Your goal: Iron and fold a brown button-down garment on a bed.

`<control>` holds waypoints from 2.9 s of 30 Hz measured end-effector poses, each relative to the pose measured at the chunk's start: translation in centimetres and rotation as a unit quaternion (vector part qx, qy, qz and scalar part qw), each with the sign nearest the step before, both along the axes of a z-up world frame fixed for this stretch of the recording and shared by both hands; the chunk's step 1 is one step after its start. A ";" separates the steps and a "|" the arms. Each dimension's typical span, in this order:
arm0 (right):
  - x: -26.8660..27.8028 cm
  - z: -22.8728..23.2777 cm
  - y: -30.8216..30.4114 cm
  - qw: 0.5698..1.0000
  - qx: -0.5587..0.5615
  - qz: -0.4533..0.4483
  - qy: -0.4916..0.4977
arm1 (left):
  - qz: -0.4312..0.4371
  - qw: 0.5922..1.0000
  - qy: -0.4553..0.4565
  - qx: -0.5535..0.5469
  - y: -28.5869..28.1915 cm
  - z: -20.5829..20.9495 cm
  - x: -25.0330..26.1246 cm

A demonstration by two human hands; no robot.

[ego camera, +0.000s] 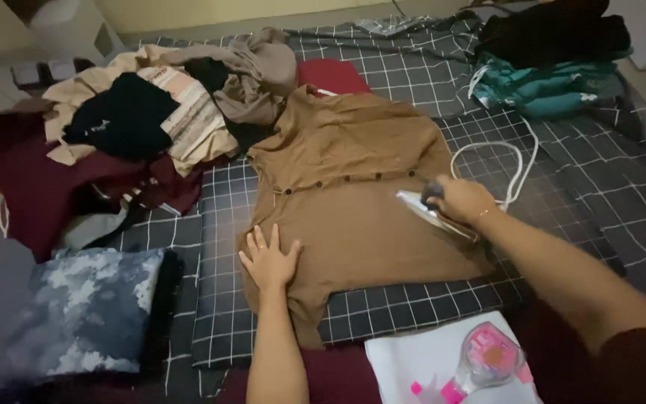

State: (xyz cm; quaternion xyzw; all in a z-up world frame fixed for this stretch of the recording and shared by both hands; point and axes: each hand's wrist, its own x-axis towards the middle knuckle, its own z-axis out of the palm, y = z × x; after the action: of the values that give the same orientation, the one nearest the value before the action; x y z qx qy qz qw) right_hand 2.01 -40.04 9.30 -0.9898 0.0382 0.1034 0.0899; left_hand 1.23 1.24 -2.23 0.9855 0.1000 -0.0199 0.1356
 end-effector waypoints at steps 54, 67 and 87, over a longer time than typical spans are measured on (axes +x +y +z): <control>-0.5 -2.6 -15.5 0.982 -0.092 -0.138 -0.093 | 0.057 0.976 0.209 0.017 2.0 6.6 -8.7; -6.8 -15.7 -7.1 0.992 0.073 -0.103 -0.021 | 0.034 0.988 0.130 -0.075 2.4 8.8 -9.0; -1.5 -18.0 -11.5 0.998 0.054 -0.039 -0.017 | -0.296 0.948 0.113 0.033 -13.2 14.3 -9.9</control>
State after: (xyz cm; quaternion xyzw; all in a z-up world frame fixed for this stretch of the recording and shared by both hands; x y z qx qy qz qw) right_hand 0.48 -51.51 -8.69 -0.9829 0.0692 0.0854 0.1478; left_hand -8.66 -11.93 12.03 0.9660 -0.1810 -0.1666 0.0793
